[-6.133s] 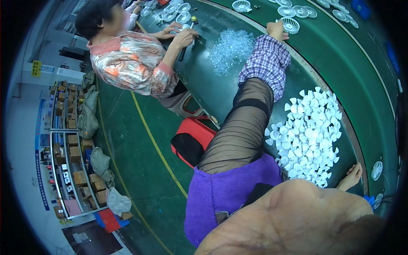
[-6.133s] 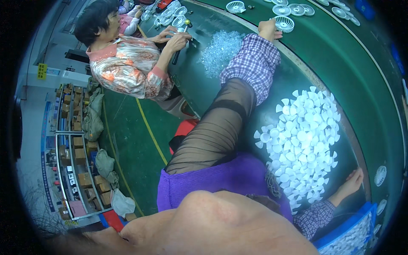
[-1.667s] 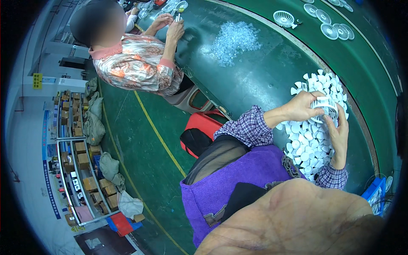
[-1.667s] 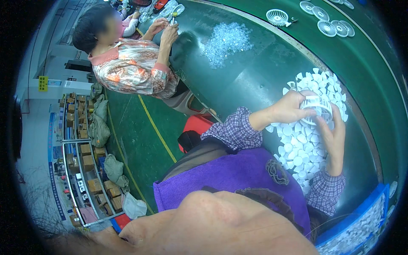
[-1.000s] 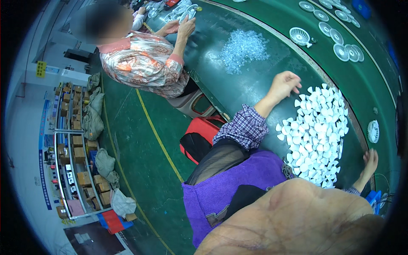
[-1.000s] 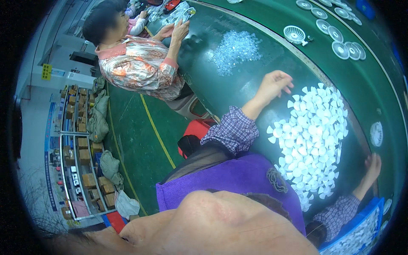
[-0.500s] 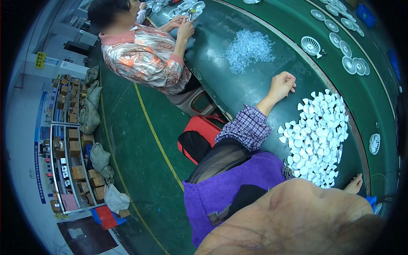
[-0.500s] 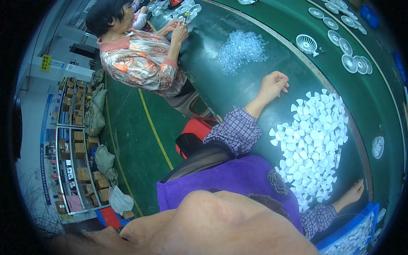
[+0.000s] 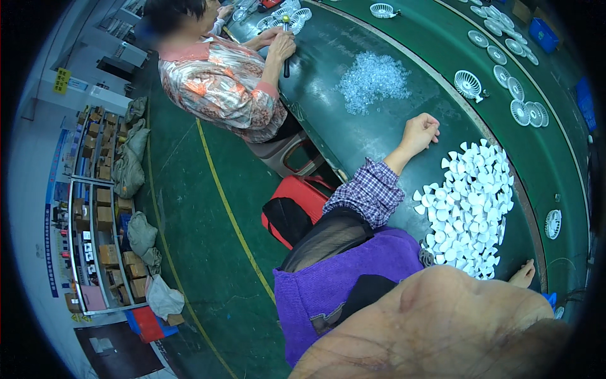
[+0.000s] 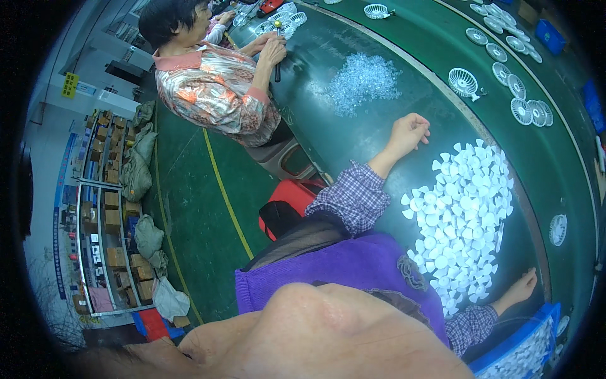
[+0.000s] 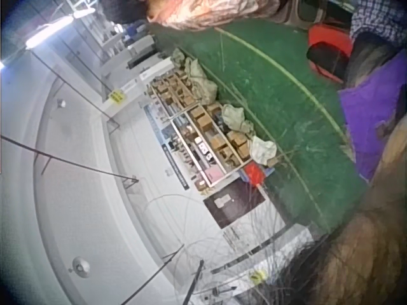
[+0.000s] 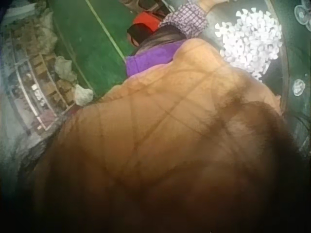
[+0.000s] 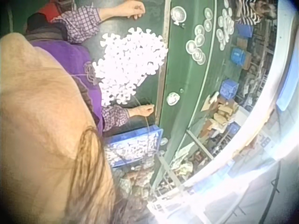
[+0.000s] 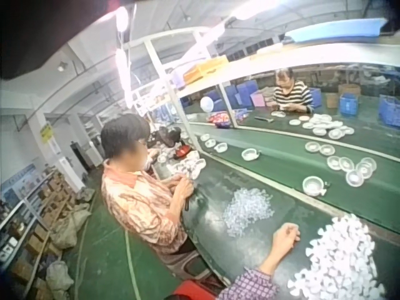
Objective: Assembling plastic fan blades into their circular protective frames on a factory assembly line.
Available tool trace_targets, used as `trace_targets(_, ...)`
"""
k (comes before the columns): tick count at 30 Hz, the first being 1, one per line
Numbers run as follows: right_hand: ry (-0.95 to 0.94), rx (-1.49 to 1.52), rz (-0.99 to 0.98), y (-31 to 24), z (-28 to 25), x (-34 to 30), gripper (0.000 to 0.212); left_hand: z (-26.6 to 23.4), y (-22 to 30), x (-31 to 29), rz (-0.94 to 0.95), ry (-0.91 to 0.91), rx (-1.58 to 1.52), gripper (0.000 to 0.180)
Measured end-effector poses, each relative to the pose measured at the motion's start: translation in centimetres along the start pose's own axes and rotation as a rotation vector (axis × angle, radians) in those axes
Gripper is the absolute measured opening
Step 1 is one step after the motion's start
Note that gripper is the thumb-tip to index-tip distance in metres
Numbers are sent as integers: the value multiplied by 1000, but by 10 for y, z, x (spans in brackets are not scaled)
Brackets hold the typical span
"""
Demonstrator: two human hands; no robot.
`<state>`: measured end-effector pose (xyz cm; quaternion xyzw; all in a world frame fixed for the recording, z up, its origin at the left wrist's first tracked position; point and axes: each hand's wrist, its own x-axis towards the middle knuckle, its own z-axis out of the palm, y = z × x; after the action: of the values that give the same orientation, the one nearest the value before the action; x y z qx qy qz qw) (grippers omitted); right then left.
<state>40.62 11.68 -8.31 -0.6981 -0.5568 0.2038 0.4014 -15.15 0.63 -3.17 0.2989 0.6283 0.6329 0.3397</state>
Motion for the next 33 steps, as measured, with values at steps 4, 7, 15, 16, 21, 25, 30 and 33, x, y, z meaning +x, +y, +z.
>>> trace_targets(4,8,-13,-49,-11,0,-5,38,0,-1,1,-13,-10,-20,11)
trace_targets(7,17,-21,-71,-15,2,-8,38,0,-3,3,-5,-8,6,11)
trace_targets(15,6,-24,-46,-16,3,-10,37,5,-3,5,-24,11,53,11)
trace_targets(16,-4,-1,-60,-10,3,-7,37,6,-3,6,-26,12,53,11)
trace_targets(21,-4,57,-57,-24,5,-15,35,7,-3,5,-37,26,59,11)
trace_targets(25,11,96,-128,-17,7,-15,35,7,-4,2,-30,33,74,11)
trace_targets(30,-76,-58,-41,2,-1,-4,37,3,-5,1,-31,23,54,12)
trace_targets(33,-21,-18,-21,5,1,-7,37,7,-2,7,-69,30,-46,14)
